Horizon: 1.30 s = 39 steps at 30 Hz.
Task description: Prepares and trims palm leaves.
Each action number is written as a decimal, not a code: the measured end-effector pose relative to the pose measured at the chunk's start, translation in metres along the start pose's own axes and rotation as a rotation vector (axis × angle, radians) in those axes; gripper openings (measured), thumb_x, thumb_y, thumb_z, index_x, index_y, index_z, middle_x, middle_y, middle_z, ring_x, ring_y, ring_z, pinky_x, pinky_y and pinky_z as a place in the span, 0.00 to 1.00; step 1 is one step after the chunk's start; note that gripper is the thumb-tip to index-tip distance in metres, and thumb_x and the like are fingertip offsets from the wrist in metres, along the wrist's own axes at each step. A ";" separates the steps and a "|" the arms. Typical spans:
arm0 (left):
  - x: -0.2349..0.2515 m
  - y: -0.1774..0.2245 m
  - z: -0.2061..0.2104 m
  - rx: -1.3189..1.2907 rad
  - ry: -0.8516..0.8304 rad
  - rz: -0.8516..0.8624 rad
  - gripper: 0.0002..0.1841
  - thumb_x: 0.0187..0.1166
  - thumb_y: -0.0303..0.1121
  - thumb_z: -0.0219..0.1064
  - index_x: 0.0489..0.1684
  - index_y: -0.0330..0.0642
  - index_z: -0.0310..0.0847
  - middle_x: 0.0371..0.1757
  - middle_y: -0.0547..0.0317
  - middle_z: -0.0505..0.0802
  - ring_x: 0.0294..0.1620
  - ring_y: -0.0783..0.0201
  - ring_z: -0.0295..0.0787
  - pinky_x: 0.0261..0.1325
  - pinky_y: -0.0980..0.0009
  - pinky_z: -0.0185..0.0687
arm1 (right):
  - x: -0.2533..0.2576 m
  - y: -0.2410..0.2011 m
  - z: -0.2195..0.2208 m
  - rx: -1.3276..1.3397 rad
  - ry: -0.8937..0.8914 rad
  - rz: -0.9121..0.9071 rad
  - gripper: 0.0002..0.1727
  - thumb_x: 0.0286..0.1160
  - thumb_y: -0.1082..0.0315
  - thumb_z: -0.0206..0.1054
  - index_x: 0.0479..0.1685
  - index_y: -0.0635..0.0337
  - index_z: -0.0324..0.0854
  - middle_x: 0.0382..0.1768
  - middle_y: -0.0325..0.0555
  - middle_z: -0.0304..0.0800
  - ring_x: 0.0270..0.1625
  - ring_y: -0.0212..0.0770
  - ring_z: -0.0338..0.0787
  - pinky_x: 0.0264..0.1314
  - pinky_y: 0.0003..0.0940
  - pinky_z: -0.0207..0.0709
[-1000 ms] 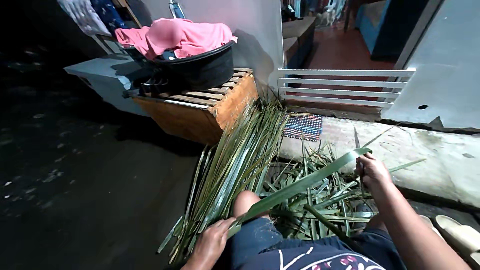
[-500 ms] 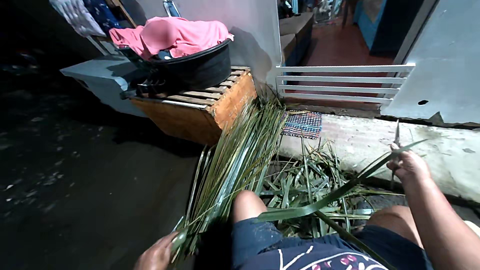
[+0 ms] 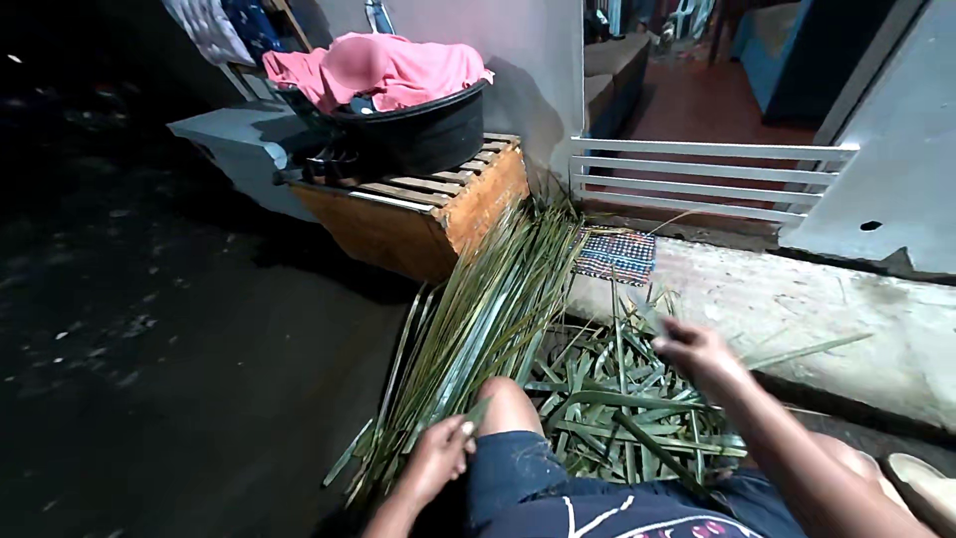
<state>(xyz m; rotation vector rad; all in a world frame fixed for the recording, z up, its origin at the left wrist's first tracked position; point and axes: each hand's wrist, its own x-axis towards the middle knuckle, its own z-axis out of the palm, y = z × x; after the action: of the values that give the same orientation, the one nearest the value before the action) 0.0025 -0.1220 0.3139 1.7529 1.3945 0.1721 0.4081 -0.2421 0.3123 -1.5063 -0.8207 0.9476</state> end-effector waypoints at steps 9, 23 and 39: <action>0.012 0.059 0.069 -0.221 -0.209 0.232 0.14 0.91 0.32 0.54 0.55 0.33 0.85 0.28 0.64 0.90 0.15 0.75 0.78 0.23 0.77 0.79 | -0.031 0.012 0.094 0.057 -0.367 0.082 0.33 0.69 0.74 0.77 0.79 0.64 0.76 0.60 0.49 0.90 0.55 0.31 0.91 0.62 0.28 0.84; -0.006 0.025 0.055 -0.104 -0.221 0.281 0.14 0.88 0.31 0.58 0.57 0.36 0.88 0.28 0.66 0.89 0.17 0.79 0.75 0.23 0.80 0.75 | -0.020 0.012 0.070 0.400 -0.073 0.192 0.29 0.76 0.77 0.69 0.79 0.63 0.74 0.42 0.46 0.88 0.21 0.28 0.74 0.20 0.24 0.69; -0.036 -0.078 -0.030 0.103 -0.083 0.027 0.15 0.88 0.28 0.59 0.62 0.29 0.85 0.34 0.55 0.91 0.25 0.72 0.79 0.33 0.72 0.78 | 0.017 0.002 -0.003 0.497 0.290 0.123 0.28 0.83 0.72 0.63 0.84 0.60 0.67 0.34 0.41 0.82 0.19 0.28 0.71 0.18 0.24 0.67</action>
<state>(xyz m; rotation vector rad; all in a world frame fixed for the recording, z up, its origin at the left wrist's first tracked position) -0.0848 -0.1367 0.2933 1.8430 1.3406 0.0425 0.4183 -0.2282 0.3085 -1.2246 -0.2575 0.9120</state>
